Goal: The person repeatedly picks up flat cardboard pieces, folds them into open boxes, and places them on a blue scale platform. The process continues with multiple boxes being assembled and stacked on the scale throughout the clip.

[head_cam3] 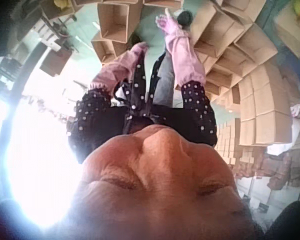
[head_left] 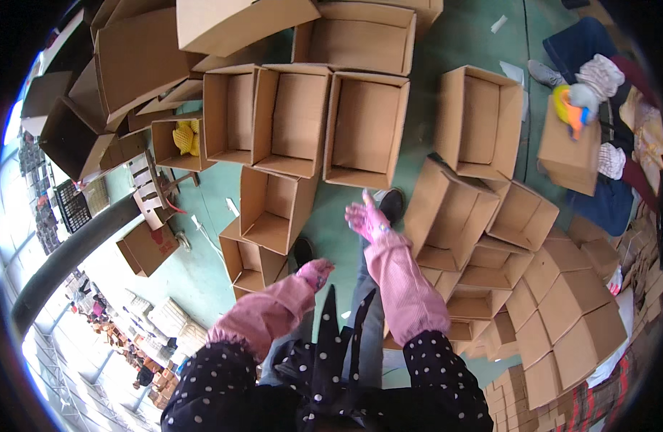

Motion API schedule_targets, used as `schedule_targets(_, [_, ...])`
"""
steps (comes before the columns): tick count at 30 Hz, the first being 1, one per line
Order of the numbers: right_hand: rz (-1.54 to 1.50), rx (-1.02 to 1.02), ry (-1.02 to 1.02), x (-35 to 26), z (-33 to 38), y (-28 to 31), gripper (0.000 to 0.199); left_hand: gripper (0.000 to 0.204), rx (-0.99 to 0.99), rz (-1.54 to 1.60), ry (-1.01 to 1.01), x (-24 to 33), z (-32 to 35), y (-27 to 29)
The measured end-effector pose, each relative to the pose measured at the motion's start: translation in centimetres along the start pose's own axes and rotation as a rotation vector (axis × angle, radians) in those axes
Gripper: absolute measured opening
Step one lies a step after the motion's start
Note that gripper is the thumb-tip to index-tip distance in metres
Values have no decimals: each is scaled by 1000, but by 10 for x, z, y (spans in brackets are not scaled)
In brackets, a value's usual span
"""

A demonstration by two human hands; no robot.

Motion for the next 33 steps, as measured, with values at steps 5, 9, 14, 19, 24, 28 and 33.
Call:
schedule_targets(5, [-109, 249, 326, -50, -96, -8, 44, 19, 238, 129, -79, -53, 51, 9])
schedule_targets(9, [-206, -27, 371, -63, -124, 32, 37, 17, 143, 228, 8, -71, 64, 47])
schedule_targets(14, [20, 390, 374, 21, -142, 72, 43, 17, 128, -50, -83, -76, 76, 96])
schedule_targets(19, [24, 754, 326, 186, -134, 116, 37, 30, 27, -180, -273, -84, 38, 144])
schedule_targets(24, [-292, 609, 178, 324, -138, 140, 25, 47, 177, -320, -429, -1, -26, 126])
schedule_targets(28, [-453, 410, 402, 382, -142, 135, 27, 63, -31, -1269, -704, 88, -65, 67])
schedule_targets(33, [270, 806, 513, 364, -157, 87, 37, 35, -499, -1244, -923, 69, -135, 58])
Point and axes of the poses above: each hand's wrist, its own z-axis away from the middle knuckle, its own y-axis out of the back of the hand, x = y × z, the point moved 3 cm from there along -z, towards the middle knuckle, and after that the axes turned 7 degrees about -y, right-handed, at the moved point
